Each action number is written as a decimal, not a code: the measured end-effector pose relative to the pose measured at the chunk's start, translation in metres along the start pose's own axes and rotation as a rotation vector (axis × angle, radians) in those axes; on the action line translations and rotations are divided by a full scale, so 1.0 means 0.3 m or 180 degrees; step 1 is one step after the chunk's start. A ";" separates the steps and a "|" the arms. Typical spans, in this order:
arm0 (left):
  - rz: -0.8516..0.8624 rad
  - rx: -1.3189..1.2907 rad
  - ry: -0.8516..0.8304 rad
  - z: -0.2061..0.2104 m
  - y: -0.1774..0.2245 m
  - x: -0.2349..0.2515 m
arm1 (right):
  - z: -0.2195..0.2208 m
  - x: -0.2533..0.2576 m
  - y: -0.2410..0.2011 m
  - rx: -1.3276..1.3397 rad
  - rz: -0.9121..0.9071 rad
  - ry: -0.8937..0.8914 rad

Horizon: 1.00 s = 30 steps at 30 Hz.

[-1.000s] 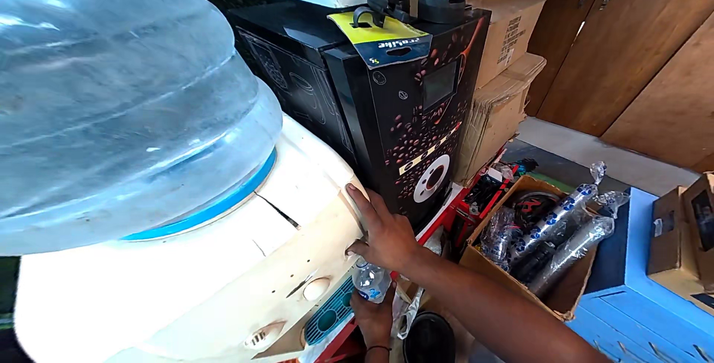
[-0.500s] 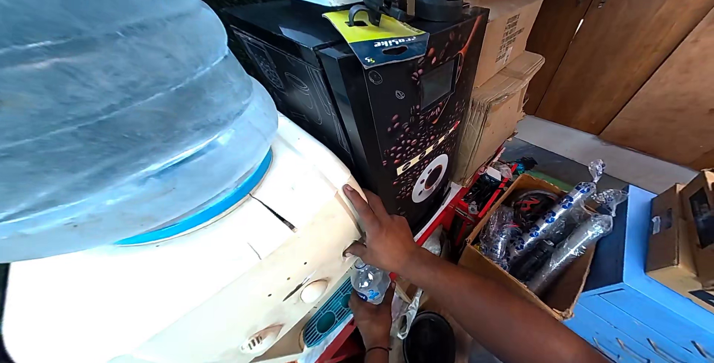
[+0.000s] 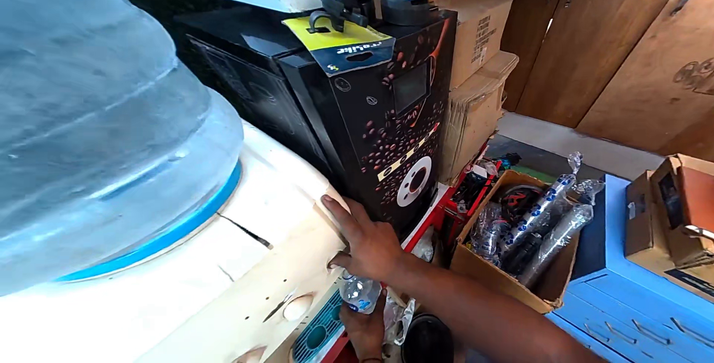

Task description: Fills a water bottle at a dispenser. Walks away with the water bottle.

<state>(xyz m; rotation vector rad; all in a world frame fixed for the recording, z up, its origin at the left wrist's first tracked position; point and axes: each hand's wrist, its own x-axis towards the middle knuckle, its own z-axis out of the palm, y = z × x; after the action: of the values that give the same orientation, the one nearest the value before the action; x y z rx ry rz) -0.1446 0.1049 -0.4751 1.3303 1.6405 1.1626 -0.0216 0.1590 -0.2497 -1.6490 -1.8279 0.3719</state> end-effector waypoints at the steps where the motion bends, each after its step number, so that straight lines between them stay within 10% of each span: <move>1: 0.0011 -0.0025 0.0012 0.002 -0.003 0.000 | 0.000 0.000 0.000 -0.0010 0.0001 0.0003; 30: -0.0008 0.0142 0.0033 0.003 -0.020 0.000 | 0.000 -0.002 -0.004 -0.0068 0.0144 -0.0057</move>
<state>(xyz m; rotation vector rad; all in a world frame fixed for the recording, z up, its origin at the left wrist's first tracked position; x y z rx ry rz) -0.1459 0.1047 -0.4811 1.3519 1.6838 1.1393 -0.0226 0.1583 -0.2491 -1.7090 -1.8159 0.3890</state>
